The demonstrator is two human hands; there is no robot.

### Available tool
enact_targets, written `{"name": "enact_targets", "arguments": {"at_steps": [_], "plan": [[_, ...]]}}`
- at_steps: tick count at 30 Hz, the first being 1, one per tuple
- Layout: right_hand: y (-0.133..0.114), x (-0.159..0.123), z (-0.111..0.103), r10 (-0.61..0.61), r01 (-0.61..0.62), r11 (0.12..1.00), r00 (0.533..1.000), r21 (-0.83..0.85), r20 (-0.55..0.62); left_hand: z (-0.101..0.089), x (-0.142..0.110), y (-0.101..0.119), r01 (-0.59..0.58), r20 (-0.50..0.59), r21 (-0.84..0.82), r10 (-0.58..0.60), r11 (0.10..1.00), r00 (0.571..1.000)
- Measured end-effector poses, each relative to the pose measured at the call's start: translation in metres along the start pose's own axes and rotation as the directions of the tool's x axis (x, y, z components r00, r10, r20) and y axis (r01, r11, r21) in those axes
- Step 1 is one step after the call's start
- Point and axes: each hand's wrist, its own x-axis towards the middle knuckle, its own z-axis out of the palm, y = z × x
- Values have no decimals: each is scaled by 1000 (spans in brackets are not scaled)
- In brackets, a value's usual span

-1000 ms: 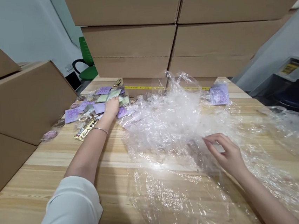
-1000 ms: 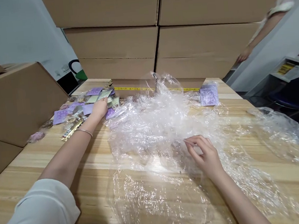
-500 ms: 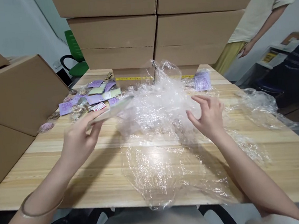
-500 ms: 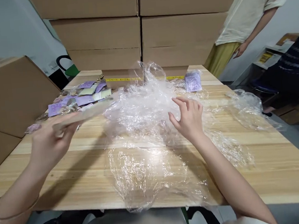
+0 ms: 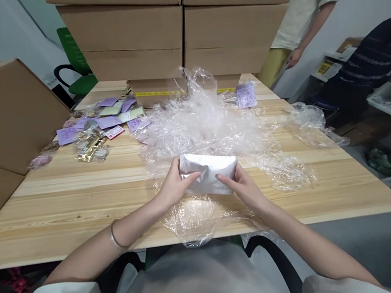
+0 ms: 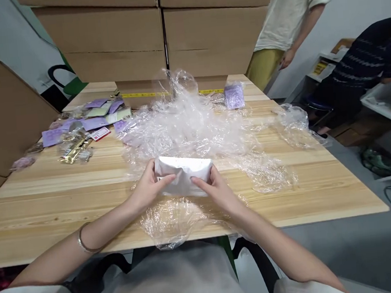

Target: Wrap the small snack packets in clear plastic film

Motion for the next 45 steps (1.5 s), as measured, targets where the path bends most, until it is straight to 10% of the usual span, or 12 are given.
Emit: {"name": "enact_targets", "arguments": {"at_steps": [4, 13, 17, 22, 27, 35, 41, 45], "plan": [[26, 13, -3, 75, -74, 997, 996, 20, -54, -2, 2, -17, -58, 95, 274, 33, 960, 995], [25, 8, -8, -3, -48, 854, 995, -518, -97, -51, -1, -17, -305, 161, 790, 299, 533, 941], [5, -1, -11, -179, 101, 664, 983, -741, -26, -40, -30, -4, -533, 353, 703, 421, 471, 836], [-14, -19, -44, -145, 298, 676, 951, -674, 275, -25, -63, 7, -718, 754, 442, 211, 538, 623], [-3, -47, -62, -36, 388, 705, 855, -594, 517, -42, -71, -4, -676, 719, 483, 189, 557, 669], [11, -48, -49, -185, 451, 582, 884, -677, 429, -58, -78, -10, -613, 662, 567, 137, 550, 737], [-2, -26, -47, -167, 317, 740, 941, -593, 294, -42, -82, -15, -615, 612, 640, 178, 460, 771], [3, -10, -44, -177, 268, 793, 961, -547, 214, -40, -79, -18, -526, 475, 642, 249, 558, 844]]}}
